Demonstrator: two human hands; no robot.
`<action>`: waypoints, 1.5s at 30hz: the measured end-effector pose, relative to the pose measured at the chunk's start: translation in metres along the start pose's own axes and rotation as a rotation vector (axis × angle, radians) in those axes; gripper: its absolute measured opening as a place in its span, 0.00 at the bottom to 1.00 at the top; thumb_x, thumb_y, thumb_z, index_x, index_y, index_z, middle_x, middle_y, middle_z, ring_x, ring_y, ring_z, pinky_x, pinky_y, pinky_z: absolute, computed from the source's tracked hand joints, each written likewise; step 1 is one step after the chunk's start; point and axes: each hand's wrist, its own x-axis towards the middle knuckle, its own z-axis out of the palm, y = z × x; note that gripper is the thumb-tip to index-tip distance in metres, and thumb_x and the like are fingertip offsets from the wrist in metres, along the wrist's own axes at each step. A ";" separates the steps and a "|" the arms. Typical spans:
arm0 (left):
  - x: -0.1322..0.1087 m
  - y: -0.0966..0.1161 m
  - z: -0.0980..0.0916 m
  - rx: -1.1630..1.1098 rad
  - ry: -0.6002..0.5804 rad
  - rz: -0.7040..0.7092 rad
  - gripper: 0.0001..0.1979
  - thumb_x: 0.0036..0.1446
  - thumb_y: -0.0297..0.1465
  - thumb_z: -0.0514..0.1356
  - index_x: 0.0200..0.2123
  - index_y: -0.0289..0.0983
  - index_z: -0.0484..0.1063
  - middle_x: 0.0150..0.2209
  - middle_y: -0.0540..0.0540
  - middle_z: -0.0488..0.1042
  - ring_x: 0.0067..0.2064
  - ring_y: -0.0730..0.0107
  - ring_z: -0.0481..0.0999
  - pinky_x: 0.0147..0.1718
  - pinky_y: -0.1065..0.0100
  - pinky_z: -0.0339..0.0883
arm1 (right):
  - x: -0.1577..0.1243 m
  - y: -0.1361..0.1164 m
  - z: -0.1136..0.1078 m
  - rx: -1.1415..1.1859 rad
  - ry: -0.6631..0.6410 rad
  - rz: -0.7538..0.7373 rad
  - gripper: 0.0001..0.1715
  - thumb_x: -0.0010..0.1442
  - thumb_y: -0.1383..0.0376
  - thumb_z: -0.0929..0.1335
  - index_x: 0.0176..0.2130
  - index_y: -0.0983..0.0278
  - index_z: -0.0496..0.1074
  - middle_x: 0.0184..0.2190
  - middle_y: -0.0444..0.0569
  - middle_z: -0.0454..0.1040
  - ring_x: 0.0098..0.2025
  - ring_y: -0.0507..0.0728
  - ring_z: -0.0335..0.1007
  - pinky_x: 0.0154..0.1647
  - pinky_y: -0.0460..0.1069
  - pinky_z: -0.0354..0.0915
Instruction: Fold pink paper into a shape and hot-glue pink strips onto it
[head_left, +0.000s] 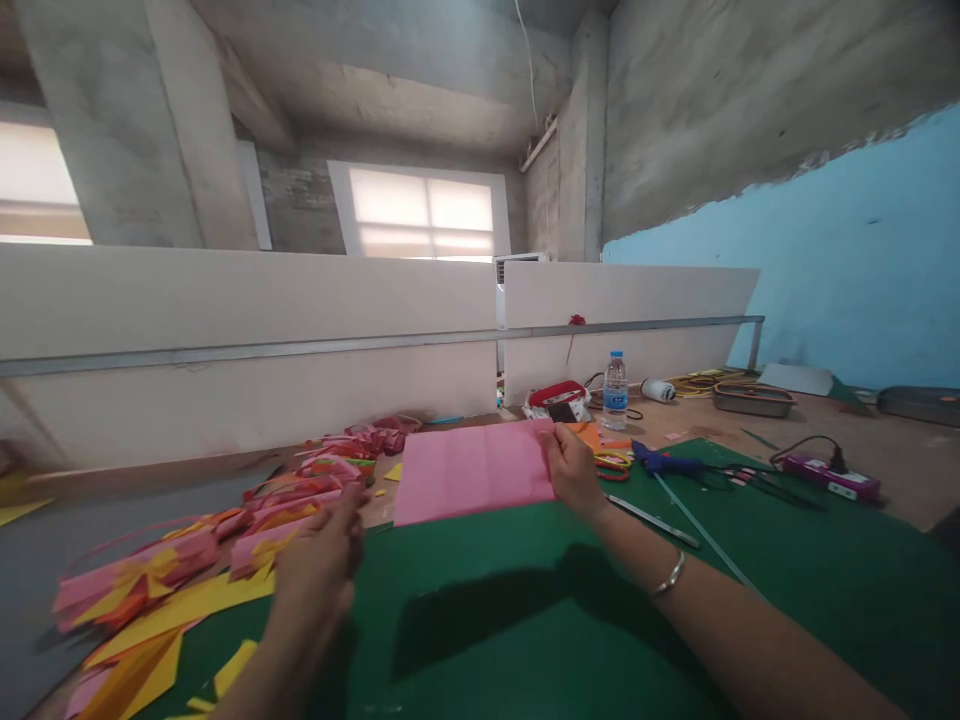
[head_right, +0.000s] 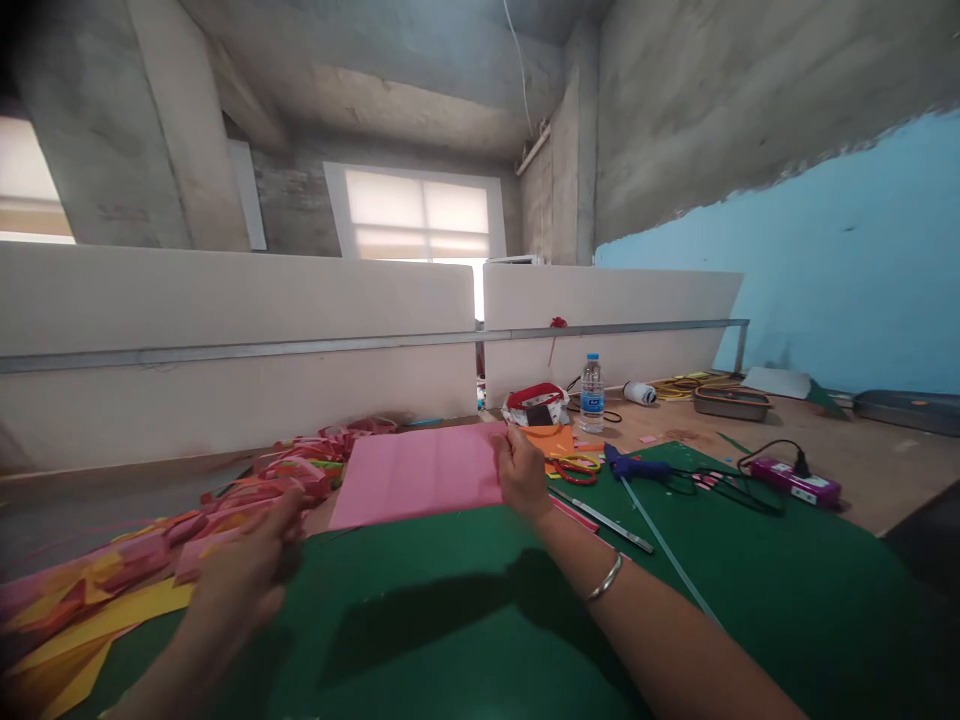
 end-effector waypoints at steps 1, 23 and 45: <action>0.007 0.009 -0.005 -0.016 0.014 0.021 0.19 0.37 0.45 0.65 0.25 0.38 0.66 0.14 0.60 0.58 0.15 0.82 0.57 0.14 0.78 0.51 | 0.001 0.002 -0.002 0.009 -0.002 -0.020 0.17 0.61 0.59 0.58 0.23 0.61 0.53 0.18 0.39 0.55 0.22 0.50 0.52 0.24 0.45 0.48; 0.007 0.024 -0.021 1.063 -0.554 0.710 0.17 0.53 0.44 0.51 0.26 0.39 0.72 0.25 0.49 0.74 0.29 0.66 0.72 0.27 0.70 0.61 | -0.011 -0.005 0.004 0.276 -0.291 -0.028 0.20 0.55 0.60 0.63 0.18 0.63 0.52 0.17 0.38 0.49 0.20 0.47 0.47 0.20 0.44 0.47; 0.003 0.016 -0.011 1.060 -0.572 0.399 0.19 0.49 0.45 0.51 0.22 0.38 0.72 0.23 0.51 0.70 0.28 0.67 0.69 0.25 0.72 0.56 | -0.012 -0.001 0.011 0.209 -0.382 0.091 0.12 0.52 0.64 0.63 0.20 0.66 0.64 0.17 0.40 0.59 0.22 0.48 0.54 0.21 0.43 0.51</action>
